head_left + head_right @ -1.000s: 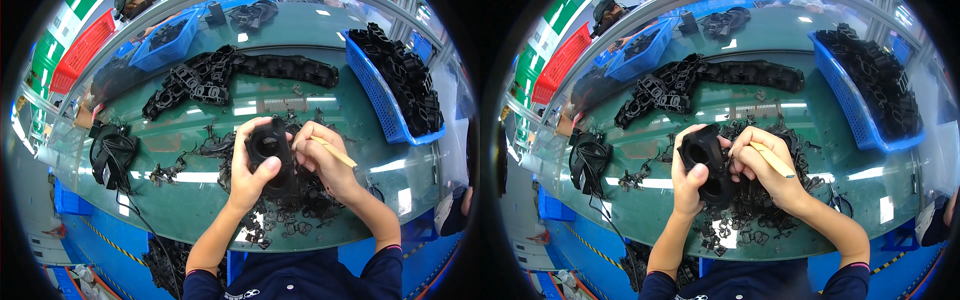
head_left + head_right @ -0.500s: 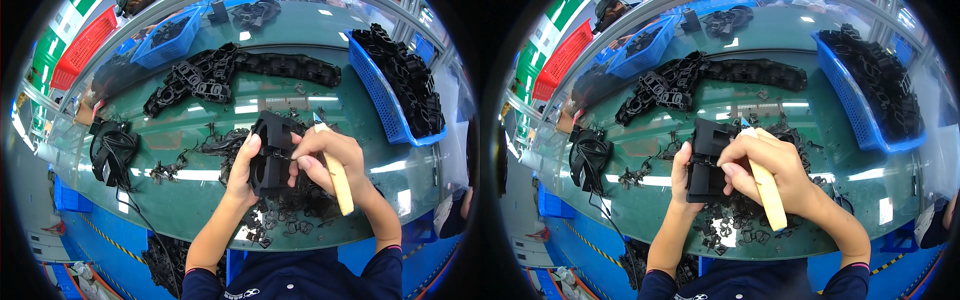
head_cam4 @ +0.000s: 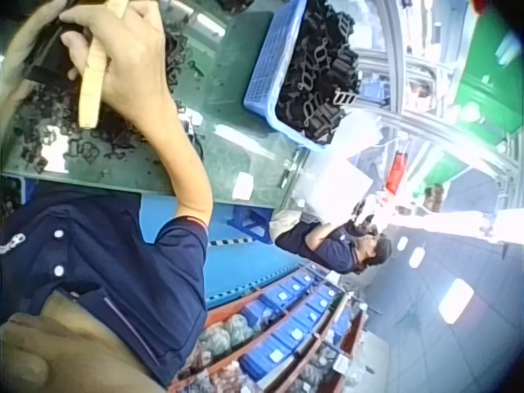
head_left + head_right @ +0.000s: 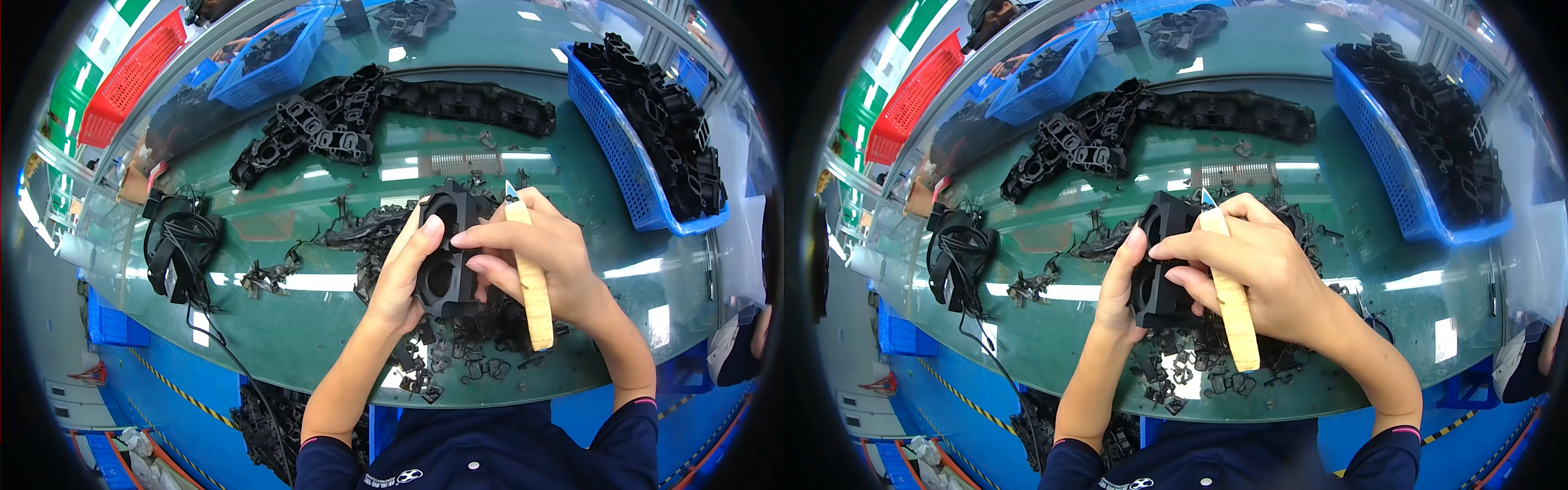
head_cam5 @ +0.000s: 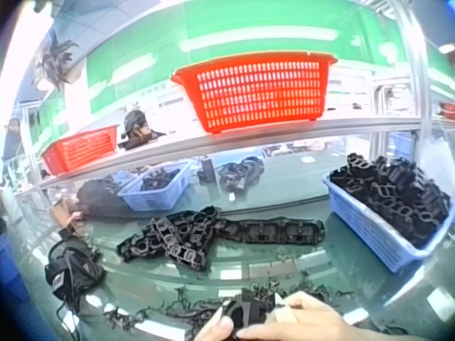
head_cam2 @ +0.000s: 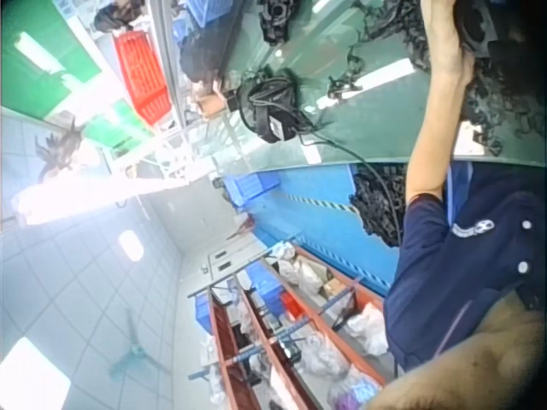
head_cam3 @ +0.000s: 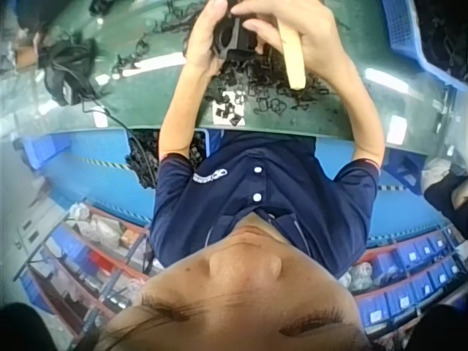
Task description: Scraping and trimming excess plastic from molded parts at a factory workbench using a hand tool and scissors.
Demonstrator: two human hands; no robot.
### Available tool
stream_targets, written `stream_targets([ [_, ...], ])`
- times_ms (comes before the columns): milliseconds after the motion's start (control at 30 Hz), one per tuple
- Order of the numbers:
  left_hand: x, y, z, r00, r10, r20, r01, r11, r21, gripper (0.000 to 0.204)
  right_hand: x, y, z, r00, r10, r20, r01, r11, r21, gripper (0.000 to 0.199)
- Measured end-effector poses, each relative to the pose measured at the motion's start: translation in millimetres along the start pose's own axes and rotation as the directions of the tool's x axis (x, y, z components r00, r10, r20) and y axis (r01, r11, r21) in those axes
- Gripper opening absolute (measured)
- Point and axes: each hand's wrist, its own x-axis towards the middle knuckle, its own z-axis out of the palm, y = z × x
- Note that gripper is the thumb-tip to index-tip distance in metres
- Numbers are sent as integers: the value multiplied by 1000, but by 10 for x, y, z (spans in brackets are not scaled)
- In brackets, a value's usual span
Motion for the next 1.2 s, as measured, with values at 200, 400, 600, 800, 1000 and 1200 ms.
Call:
stream_targets([
  [200, 11, 18, -22, 990, -89, 113, 91, 996, -15, 58, -56, 14, 39, 990, 142, 16, -142, 972, 185, 8],
  [400, 31, -76, -70, 948, -223, 226, 301, 855, -422, 60, -95, 72, 143, 993, 115, -22, -104, 950, 293, 9],
  [600, 27, -15, -61, 990, -125, 59, 129, 989, -68, 51, -51, -30, 97, 998, 61, 19, -60, 998, -14, 12],
  [800, -26, 73, 63, 995, 96, -36, -92, 990, 108, 45, -8, -73, 7, 999, -22, 49, 26, 995, -92, 16],
  [1000, -16, 91, 31, 985, 173, -31, -163, 966, 202, 46, -4, -68, -35, 993, -69, 96, 81, 989, -128, 17],
  [1200, 17, 26, 8, 946, 324, -32, -298, 901, 316, 50, -69, -18, 90, 993, 118, -14, -117, 990, 73, 14],
])
